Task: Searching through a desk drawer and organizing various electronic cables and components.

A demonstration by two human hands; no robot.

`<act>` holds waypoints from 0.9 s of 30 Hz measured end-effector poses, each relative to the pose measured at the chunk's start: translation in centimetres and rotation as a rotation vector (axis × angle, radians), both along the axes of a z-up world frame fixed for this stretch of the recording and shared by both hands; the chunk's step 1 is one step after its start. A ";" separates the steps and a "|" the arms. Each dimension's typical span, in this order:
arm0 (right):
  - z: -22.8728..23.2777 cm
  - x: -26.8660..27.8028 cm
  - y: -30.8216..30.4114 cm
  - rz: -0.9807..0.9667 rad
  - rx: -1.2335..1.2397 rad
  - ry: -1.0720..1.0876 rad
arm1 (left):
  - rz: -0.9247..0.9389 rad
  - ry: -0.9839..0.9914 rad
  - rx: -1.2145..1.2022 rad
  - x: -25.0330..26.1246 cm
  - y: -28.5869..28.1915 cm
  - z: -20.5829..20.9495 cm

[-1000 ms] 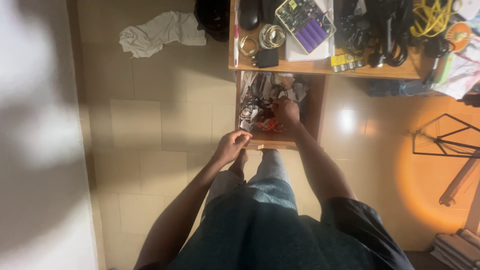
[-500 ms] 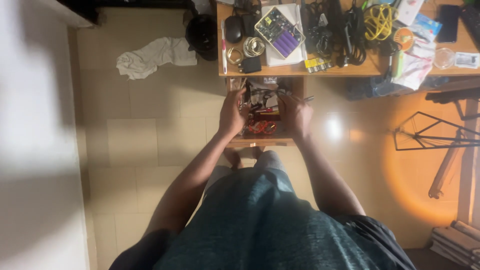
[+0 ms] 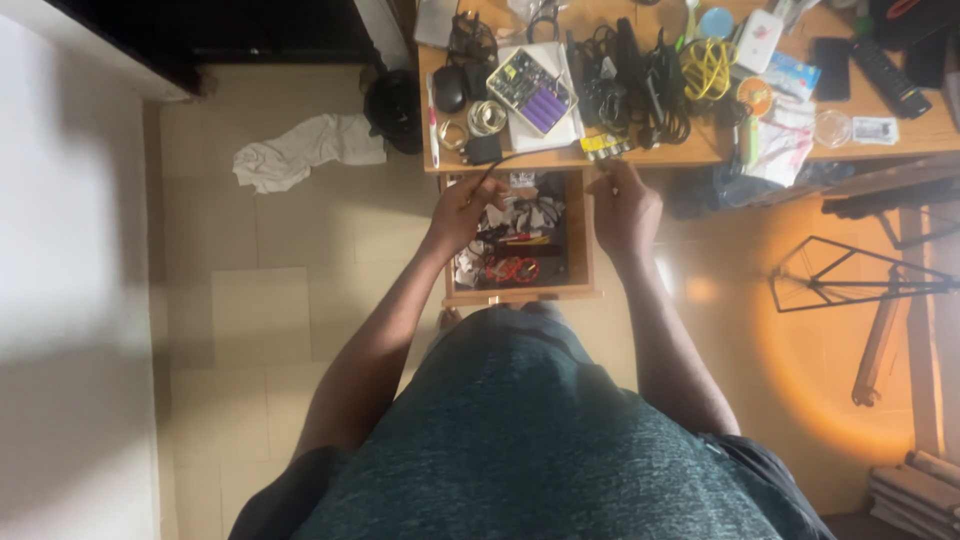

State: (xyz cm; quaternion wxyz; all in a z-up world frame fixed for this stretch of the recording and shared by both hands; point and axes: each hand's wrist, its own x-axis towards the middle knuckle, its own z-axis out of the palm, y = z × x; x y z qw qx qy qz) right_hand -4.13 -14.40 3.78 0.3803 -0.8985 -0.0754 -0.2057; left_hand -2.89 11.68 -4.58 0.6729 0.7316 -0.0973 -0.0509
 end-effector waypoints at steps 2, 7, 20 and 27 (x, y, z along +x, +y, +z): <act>-1.3 0.7 -0.7 -0.022 -0.062 0.029 | -0.004 0.015 -0.117 0.1 -0.6 1.5; 0.3 0.0 0.3 -0.008 -0.080 0.141 | 0.030 0.092 -0.204 -0.1 -1.8 4.7; 0.2 0.6 0.5 0.109 -0.360 0.344 | -0.105 0.148 -0.646 1.2 -1.9 11.9; 4.0 -0.9 1.6 0.344 -0.334 0.185 | 0.005 -0.104 -0.122 1.8 -3.2 9.3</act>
